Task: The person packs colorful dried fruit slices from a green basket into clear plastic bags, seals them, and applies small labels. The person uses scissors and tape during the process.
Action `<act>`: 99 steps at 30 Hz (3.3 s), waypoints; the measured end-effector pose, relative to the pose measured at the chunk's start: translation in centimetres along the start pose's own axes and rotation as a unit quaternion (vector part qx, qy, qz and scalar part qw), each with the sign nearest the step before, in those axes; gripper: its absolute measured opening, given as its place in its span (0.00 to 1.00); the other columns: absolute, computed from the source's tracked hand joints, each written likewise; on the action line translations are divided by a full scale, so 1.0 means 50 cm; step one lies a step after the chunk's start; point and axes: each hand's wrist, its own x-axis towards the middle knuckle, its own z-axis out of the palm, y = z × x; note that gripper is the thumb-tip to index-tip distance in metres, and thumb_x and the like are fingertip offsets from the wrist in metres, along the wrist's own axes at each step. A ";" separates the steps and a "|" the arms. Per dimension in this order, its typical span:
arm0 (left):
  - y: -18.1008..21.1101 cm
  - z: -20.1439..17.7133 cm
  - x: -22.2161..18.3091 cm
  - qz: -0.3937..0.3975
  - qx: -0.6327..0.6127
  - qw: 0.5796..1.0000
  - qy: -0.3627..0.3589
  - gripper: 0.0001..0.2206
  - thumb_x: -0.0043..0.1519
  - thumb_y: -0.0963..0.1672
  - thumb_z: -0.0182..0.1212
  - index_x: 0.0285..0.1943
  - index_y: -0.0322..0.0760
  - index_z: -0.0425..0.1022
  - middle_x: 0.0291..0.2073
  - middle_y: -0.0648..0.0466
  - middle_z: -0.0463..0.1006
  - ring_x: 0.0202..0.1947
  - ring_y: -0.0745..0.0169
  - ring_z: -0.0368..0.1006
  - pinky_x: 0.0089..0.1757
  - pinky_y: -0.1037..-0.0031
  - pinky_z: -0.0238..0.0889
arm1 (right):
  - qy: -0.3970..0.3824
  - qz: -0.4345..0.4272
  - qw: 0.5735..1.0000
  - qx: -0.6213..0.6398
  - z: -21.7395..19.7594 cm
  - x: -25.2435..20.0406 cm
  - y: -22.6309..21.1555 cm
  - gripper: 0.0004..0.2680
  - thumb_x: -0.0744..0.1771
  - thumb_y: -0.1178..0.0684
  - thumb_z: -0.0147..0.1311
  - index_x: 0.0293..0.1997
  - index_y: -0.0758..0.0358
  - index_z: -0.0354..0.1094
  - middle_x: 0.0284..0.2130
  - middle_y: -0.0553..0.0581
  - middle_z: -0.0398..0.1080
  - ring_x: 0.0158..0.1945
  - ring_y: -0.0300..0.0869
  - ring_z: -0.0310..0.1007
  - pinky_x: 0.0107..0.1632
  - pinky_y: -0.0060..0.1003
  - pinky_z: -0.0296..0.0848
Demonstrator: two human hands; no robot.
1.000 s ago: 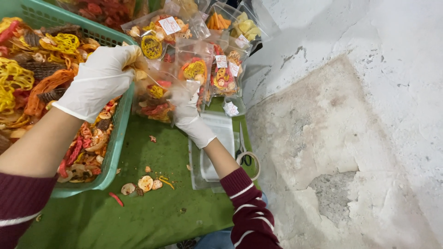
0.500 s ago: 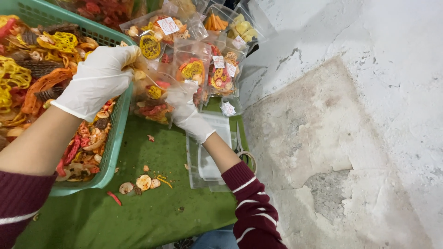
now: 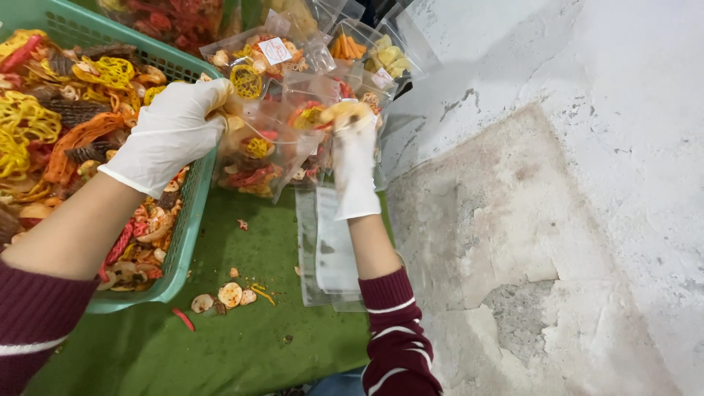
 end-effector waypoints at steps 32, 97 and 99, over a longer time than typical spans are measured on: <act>0.034 -0.004 -0.026 0.023 -0.089 0.994 0.056 0.06 0.59 0.41 0.57 0.42 0.48 0.74 0.38 0.48 0.77 0.46 0.39 0.72 0.46 0.50 0.64 | -0.024 0.005 0.954 -0.298 -0.010 -0.017 -0.156 0.23 0.60 0.49 0.68 0.58 0.46 0.62 0.48 0.58 0.69 0.54 0.53 0.69 0.59 0.49 0.66; -0.232 0.008 -0.233 -0.087 0.289 0.909 -0.289 0.35 0.48 0.51 0.64 0.66 0.47 0.55 0.45 0.49 0.79 0.52 0.49 0.74 0.50 0.59 0.66 | 0.067 -0.022 0.995 -0.069 0.034 -0.088 0.064 0.04 0.64 0.63 0.54 0.33 0.60 0.64 0.28 0.54 0.69 0.35 0.35 0.63 0.46 0.33 0.69; -0.202 -0.008 -0.228 -0.099 0.262 0.918 -0.282 0.35 0.48 0.50 0.65 0.66 0.46 0.57 0.45 0.47 0.79 0.52 0.48 0.74 0.49 0.58 0.67 | 0.065 -0.028 0.995 -0.067 0.030 -0.083 0.063 0.04 0.64 0.63 0.54 0.33 0.60 0.64 0.28 0.54 0.69 0.36 0.35 0.63 0.46 0.34 0.69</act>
